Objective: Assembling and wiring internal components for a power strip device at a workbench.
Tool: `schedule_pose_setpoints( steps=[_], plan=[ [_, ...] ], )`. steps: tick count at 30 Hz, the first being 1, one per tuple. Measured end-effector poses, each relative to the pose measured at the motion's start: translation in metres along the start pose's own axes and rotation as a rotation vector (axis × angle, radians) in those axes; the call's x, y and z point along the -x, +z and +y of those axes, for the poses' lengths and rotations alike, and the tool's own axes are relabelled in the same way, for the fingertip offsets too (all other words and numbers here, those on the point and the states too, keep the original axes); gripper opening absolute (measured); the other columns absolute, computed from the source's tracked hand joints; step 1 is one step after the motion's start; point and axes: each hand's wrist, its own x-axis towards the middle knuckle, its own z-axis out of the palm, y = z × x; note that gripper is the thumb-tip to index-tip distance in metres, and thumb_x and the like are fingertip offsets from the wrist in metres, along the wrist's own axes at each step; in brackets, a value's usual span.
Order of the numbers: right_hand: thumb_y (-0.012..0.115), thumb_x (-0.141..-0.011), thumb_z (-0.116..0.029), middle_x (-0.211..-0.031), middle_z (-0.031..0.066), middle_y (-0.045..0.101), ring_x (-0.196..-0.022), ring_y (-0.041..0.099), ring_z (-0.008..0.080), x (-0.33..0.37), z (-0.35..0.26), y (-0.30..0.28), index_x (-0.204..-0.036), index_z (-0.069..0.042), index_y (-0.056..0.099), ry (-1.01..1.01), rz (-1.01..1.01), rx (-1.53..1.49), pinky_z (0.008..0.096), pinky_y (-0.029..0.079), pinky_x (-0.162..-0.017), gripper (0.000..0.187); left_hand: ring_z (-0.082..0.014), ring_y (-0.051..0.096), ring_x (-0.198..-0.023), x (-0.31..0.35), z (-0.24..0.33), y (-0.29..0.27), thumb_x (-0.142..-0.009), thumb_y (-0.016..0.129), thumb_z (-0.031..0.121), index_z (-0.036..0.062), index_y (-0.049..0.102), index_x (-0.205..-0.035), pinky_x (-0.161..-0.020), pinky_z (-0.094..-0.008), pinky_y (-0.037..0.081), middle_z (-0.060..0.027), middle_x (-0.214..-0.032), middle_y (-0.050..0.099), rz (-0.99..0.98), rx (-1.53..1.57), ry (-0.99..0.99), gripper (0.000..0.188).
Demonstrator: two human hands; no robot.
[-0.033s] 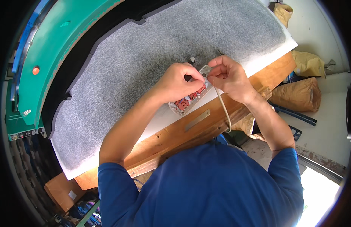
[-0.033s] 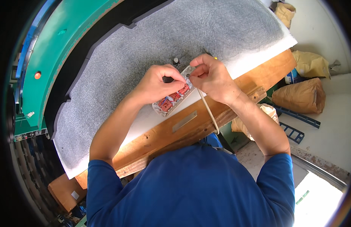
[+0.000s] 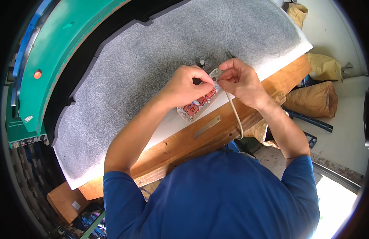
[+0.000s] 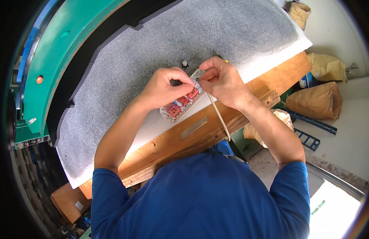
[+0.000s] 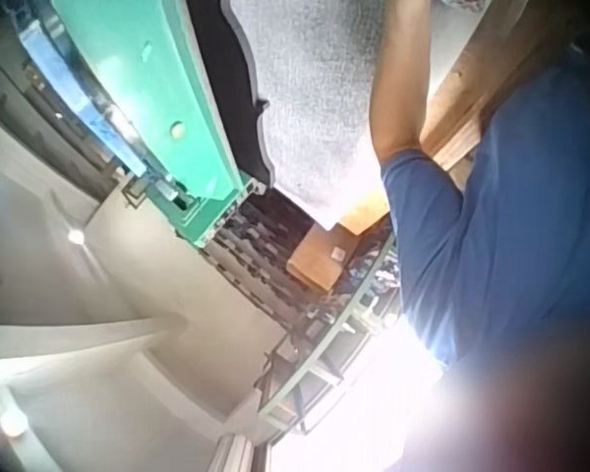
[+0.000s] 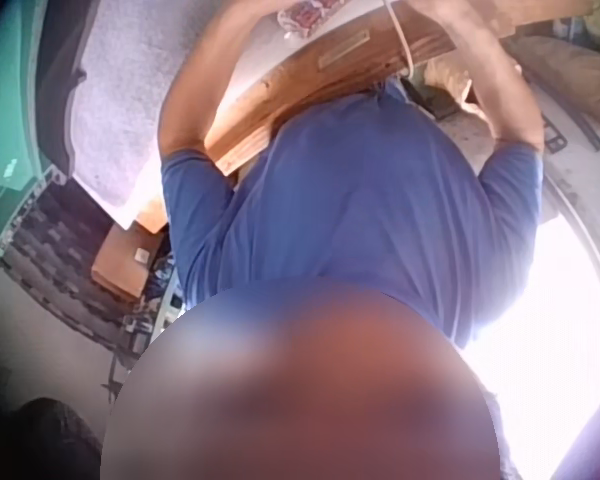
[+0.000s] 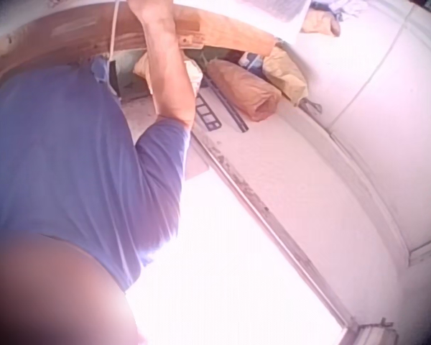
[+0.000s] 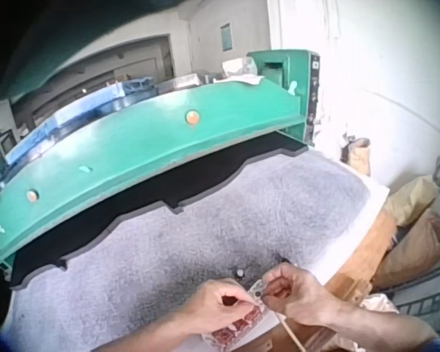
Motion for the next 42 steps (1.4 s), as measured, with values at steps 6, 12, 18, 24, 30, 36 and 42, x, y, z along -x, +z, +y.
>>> schedule_pose_setpoints(
  steps=[6, 12, 18, 24, 30, 36, 42],
  plan=[
    [0.068, -0.084, 0.002, -0.09, 0.0086, 0.068, -0.084, 0.064, 0.0119, 0.0, -0.002, 0.001, -0.117, 0.003, 0.055, 0.011, -0.004, 0.001, 0.0262, 0.052, -0.072, 0.035, -0.0123, 0.065, -0.084, -0.006, -0.002, 0.001, -0.086, 0.07, 0.004, 0.001, 0.074, -0.094, -0.074, -0.0271, 0.052, -0.0065, -0.088, 0.07, 0.02, -0.037, 0.003, 0.009],
    [0.067, -0.086, 0.006, -0.094, 0.0076, 0.068, -0.085, 0.063, 0.01, 0.0, -0.001, 0.001, -0.118, 0.001, 0.053, 0.019, -0.033, 0.017, 0.0234, 0.052, -0.074, 0.036, -0.0139, 0.064, -0.082, -0.007, -0.004, 0.002, -0.084, 0.072, 0.004, 0.0025, 0.075, -0.092, -0.074, -0.0286, 0.051, -0.0073, -0.089, 0.068, -0.014, -0.049, 0.046, 0.009],
    [0.067, -0.086, 0.006, -0.093, 0.0078, 0.068, -0.085, 0.063, 0.01, 0.0, -0.001, 0.001, -0.119, 0.001, 0.052, 0.015, -0.035, 0.033, 0.0233, 0.052, -0.074, 0.036, -0.0137, 0.064, -0.081, -0.008, -0.002, 0.002, -0.082, 0.074, 0.006, 0.0022, 0.075, -0.089, -0.073, -0.0289, 0.05, -0.0067, -0.087, 0.067, -0.014, -0.077, 0.061, 0.008],
    [0.066, -0.087, 0.005, -0.093, 0.007, 0.067, -0.084, 0.062, 0.0096, -0.001, -0.001, 0.002, -0.119, 0.002, 0.053, -0.002, -0.041, 0.05, 0.0232, 0.051, -0.073, 0.035, -0.014, 0.062, -0.08, -0.006, 0.0, 0.003, -0.08, 0.075, 0.007, 0.0028, 0.075, -0.086, -0.073, -0.0295, 0.049, -0.0065, -0.085, 0.065, 0.007, -0.1, 0.068, 0.008],
    [0.065, -0.085, 0.005, -0.09, 0.007, 0.068, -0.082, 0.063, 0.0098, 0.0, 0.002, 0.003, -0.117, 0.003, 0.054, -0.022, -0.037, 0.033, 0.0245, 0.052, -0.071, 0.034, -0.0169, 0.061, -0.082, -0.005, -0.007, 0.006, -0.076, 0.077, 0.008, 0.0041, 0.075, -0.084, -0.075, -0.0313, 0.048, -0.0061, -0.083, 0.065, 0.068, -0.212, 0.155, 0.009],
    [0.065, -0.085, 0.005, -0.089, 0.0075, 0.067, -0.082, 0.064, 0.0104, 0.004, 0.006, 0.006, -0.117, 0.003, 0.054, -0.07, -0.011, 0.047, 0.0245, 0.052, -0.072, 0.034, -0.0184, 0.06, -0.081, -0.001, -0.01, 0.015, -0.074, 0.077, 0.006, 0.0045, 0.073, -0.081, -0.074, -0.0322, 0.047, -0.0056, -0.081, 0.065, 0.156, -0.267, 0.224, 0.008],
    [0.068, -0.083, 0.005, -0.09, 0.0096, 0.067, -0.081, 0.065, 0.0131, 0.01, 0.006, 0.011, -0.117, 0.003, 0.055, -0.156, 0.029, 0.05, 0.0264, 0.054, -0.071, 0.037, -0.0194, 0.06, -0.081, 0.0, -0.017, 0.025, -0.072, 0.074, 0.002, 0.0034, 0.07, -0.08, -0.073, -0.0329, 0.047, -0.0056, -0.082, 0.064, 0.276, -0.28, 0.282, 0.009]
  ],
)
